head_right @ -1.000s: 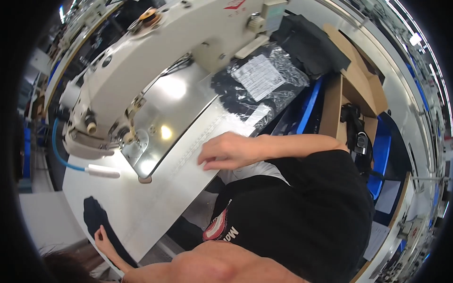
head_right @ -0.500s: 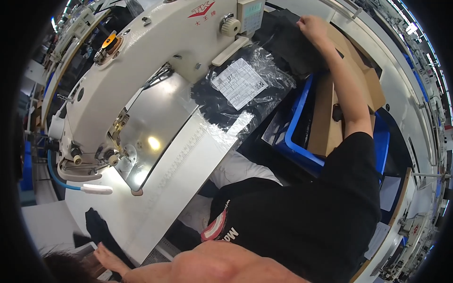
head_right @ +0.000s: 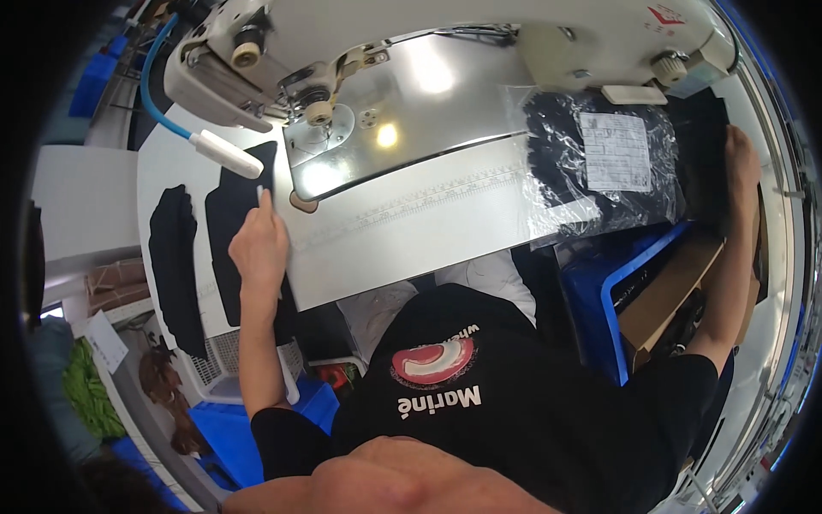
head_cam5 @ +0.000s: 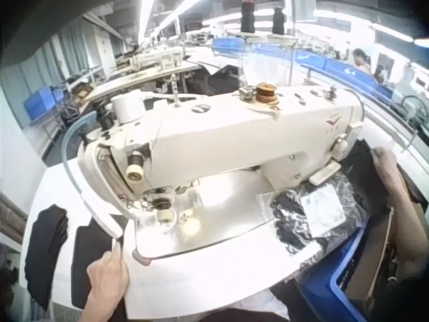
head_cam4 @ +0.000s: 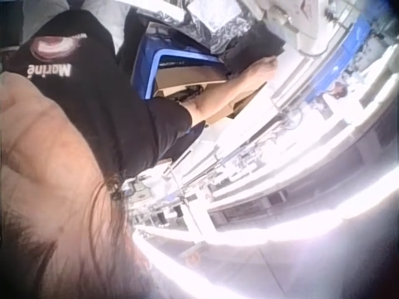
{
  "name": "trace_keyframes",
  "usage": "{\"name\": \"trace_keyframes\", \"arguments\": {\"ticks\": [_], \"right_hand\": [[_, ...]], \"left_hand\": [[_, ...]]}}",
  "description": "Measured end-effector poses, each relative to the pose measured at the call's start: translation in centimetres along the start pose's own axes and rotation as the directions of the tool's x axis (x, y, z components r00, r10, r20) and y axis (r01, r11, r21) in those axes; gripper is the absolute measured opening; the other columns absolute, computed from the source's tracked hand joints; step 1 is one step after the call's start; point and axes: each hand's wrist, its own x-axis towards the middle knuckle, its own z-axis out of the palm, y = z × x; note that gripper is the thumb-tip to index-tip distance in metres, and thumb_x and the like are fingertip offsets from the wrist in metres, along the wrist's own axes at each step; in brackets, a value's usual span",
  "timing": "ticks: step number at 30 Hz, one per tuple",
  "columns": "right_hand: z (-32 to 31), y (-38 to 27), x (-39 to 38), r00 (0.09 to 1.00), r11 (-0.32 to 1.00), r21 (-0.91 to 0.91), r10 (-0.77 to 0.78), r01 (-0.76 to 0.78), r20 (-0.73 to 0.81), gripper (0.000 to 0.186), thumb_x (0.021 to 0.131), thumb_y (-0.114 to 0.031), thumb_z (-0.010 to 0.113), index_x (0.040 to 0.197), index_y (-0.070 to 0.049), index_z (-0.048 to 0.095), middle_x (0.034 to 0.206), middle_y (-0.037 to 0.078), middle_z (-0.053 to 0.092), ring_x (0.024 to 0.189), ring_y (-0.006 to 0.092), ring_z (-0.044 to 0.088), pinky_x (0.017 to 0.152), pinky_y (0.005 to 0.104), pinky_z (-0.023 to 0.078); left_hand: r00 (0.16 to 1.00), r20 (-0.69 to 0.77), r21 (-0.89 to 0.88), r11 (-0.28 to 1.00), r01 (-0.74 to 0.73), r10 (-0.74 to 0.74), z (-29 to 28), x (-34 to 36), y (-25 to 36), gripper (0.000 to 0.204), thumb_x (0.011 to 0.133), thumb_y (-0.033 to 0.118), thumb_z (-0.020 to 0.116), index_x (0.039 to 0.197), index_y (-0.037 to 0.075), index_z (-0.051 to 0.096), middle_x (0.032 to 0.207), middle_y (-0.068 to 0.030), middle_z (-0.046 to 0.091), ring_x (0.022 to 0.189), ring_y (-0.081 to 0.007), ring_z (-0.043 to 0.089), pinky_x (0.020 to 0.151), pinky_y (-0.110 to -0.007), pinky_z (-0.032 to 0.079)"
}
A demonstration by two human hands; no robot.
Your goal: Sewing a zipper into a precut leather or fabric panel using an industrial sewing machine.
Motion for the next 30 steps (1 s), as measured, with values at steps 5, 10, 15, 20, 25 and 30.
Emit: {"name": "trace_keyframes", "arguments": {"ticks": [5, 10, 15, 20, 25, 30], "right_hand": [[-3.1, 1.0, 3.1, 0.955, 0.986, 0.065, 0.166, -0.154, -0.246, 0.039, 0.099, -0.043, 0.042, 0.119, -0.017, 0.063, 0.109, 0.012, 0.067, 0.102, 0.0329, 0.063, 0.085, 0.0405, 0.049], [-2.4, 1.4, 5.2, 0.985, 0.997, 0.060, 0.052, -0.043, -0.162, 0.040, 0.097, -0.042, 0.045, 0.119, -0.013, 0.062, 0.108, 0.014, 0.067, 0.104, 0.0326, 0.062, 0.086, 0.0397, 0.048], [0.4, 1.7, 3.7, 0.997, 0.982, 0.174, 0.082, -0.080, -0.008, 0.046, 0.093, -0.044, 0.055, 0.113, -0.005, 0.064, 0.097, 0.015, 0.069, 0.087, 0.0298, 0.067, 0.077, 0.0388, 0.048], [2.7, 1.7, 2.4, 0.991, 0.966, 0.256, -0.005, -0.030, 0.135, 0.029, 0.091, -0.029, 0.063, 0.102, -0.002, 0.065, 0.090, 0.014, 0.069, 0.085, 0.0247, 0.068, 0.076, 0.0347, 0.050], [4.2, 1.9, 2.5, 0.997, 0.949, 0.315, -0.048, 0.024, 0.068, 0.029, 0.091, -0.028, 0.062, 0.102, -0.002, 0.065, 0.093, 0.013, 0.069, 0.088, 0.0244, 0.067, 0.078, 0.0331, 0.049], [4.1, 2.4, 3.0, 0.991, 0.942, 0.336, -0.062, 0.019, 0.119, 0.028, 0.091, -0.026, 0.062, 0.103, -0.001, 0.065, 0.095, 0.015, 0.069, 0.090, 0.0274, 0.067, 0.080, 0.0343, 0.050]], "left_hand": [[0.979, 0.010, -0.100, 0.975, -0.200, 0.202, -1.0, -1.8, 5.3, 0.043, 0.077, 0.007, 0.056, 0.117, -0.007, 0.060, 0.066, -0.0094, 0.059, 0.048, -0.0211, 0.061, 0.046, -0.030, 0.050], [0.978, 0.102, -0.326, 0.935, -0.142, 0.184, -1.4, -0.8, 8.7, 0.034, 0.081, 0.010, 0.058, 0.111, -0.003, 0.062, 0.064, -0.0096, 0.059, 0.046, -0.0250, 0.059, 0.047, -0.033, 0.051], [0.978, -0.197, -0.308, 0.942, -0.133, 0.074, 0.2, 2.9, 4.4, 0.021, 0.089, 0.023, 0.062, 0.103, 0.009, 0.064, 0.101, -0.0079, 0.064, 0.078, -0.0265, 0.062, 0.069, -0.038, 0.051], [0.993, -0.116, -0.373, 0.928, -0.023, -0.022, 3.0, 6.3, -0.1, 0.036, 0.080, 0.034, 0.073, 0.100, 0.006, 0.065, 0.083, -0.0089, 0.065, 0.072, -0.0270, 0.060, 0.070, -0.040, 0.047], [0.994, -0.083, -0.751, 0.661, -0.013, -0.074, 4.4, 6.5, 0.9, 0.032, 0.076, 0.029, 0.078, 0.082, 0.002, 0.063, 0.062, -0.0056, 0.060, 0.053, -0.0216, 0.056, 0.055, -0.033, 0.045], [0.972, -0.235, -0.568, 0.814, -0.122, -0.018, 6.5, 8.6, 1.2, 0.036, 0.077, 0.033, 0.078, 0.076, 0.003, 0.059, 0.066, -0.0055, 0.061, 0.058, -0.0209, 0.057, 0.060, -0.033, 0.047]]}}
